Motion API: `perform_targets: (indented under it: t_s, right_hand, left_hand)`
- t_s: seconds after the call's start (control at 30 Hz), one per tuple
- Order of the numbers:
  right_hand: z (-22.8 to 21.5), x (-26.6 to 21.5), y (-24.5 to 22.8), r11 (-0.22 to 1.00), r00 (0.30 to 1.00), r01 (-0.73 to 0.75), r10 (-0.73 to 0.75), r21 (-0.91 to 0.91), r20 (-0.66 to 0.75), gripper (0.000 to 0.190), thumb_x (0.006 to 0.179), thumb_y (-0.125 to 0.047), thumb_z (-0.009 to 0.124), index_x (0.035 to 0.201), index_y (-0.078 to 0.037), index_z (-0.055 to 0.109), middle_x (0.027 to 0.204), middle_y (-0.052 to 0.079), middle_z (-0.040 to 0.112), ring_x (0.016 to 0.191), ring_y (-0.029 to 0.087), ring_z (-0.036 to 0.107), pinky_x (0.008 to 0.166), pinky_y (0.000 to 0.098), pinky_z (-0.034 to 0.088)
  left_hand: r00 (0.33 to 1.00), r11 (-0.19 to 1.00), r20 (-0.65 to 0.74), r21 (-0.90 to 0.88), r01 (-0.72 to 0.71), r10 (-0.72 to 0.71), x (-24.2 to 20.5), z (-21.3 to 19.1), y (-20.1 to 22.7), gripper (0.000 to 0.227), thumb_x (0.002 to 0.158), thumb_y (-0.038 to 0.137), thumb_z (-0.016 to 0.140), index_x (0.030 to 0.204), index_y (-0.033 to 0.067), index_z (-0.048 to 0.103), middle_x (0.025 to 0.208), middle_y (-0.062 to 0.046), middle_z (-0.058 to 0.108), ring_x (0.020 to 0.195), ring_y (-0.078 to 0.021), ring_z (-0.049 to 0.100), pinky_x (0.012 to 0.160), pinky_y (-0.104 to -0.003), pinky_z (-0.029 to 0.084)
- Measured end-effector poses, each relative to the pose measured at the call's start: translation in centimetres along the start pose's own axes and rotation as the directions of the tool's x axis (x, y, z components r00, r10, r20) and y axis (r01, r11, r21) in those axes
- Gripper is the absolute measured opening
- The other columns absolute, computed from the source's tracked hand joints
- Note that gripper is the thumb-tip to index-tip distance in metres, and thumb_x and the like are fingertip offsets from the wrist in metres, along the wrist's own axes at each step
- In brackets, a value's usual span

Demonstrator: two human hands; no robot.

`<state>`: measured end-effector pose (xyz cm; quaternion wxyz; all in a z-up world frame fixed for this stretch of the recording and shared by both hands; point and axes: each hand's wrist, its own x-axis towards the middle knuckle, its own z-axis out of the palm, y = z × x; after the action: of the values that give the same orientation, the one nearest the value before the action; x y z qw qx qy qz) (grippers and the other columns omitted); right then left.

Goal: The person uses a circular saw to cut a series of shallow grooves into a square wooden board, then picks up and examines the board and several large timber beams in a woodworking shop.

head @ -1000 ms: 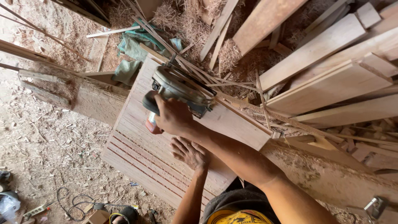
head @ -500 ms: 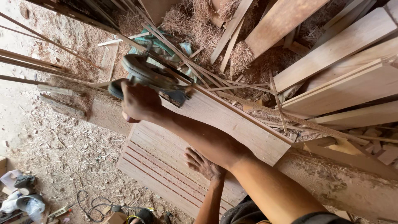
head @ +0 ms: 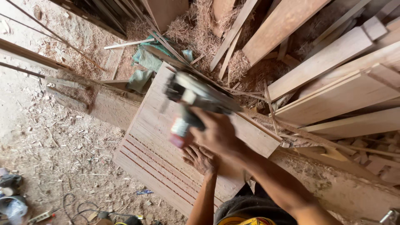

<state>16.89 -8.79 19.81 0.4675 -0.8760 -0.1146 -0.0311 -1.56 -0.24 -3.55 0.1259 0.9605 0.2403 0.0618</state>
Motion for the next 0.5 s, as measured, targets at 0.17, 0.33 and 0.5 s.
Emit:
perform_targets:
  t_s: [0.17, 0.33, 0.5]
  right_hand:
    - [-12.5, -8.9, -0.5, 0.952, 0.954, -0.265, 0.282, -0.153, 0.099, 0.041, 0.084, -0.013, 0.069, 0.124, -0.006, 0.067, 0.069, 0.007, 0.068, 0.046, 0.012, 0.061, 0.039, 0.0281, 0.052]
    - [-20.6, -17.9, -0.7, 0.84, 0.881, -0.472, 0.462, -0.268, -0.1, 0.041, 0.079, -0.018, 0.075, 0.118, -0.006, 0.07, 0.083, 0.012, 0.073, 0.068, 0.022, 0.071, 0.063, 0.037, 0.056]
    - [-26.5, -24.9, -0.1, 0.733, 0.768, -0.64, 0.604, -0.231, -0.213, 0.038, 0.08, -0.016, 0.075, 0.116, -0.004, 0.072, 0.088, 0.012, 0.073, 0.078, 0.023, 0.069, 0.073, 0.0375, 0.054]
  left_hand:
    - [1.0, 0.944, 0.013, 0.33, 0.012, -0.018, 1.1, -0.8, 0.8, 0.062, 0.103, 0.033, 0.035, 0.158, 0.0059, 0.041, 0.17, -0.007, 0.02, 0.156, -0.0282, 0.015, 0.124, -0.048, 0.01]
    - [0.994, 0.988, 0.106, -0.149, 0.041, -0.026, 2.2, -6.8, -10.8, 0.05, 0.098, 0.033, 0.049, 0.145, 0.0203, 0.053, 0.154, -0.003, 0.055, 0.144, -0.0185, 0.049, 0.121, -0.034, 0.037]
    - [0.556, 0.547, 0.247, -0.111, 0.83, -0.794, -1.6, -10.2, -20.5, 0.13, 0.078, 0.086, 0.069, 0.151, -0.0136, 0.028, 0.143, -0.04, 0.044, 0.122, -0.0446, 0.054, 0.092, -0.042, 0.05]
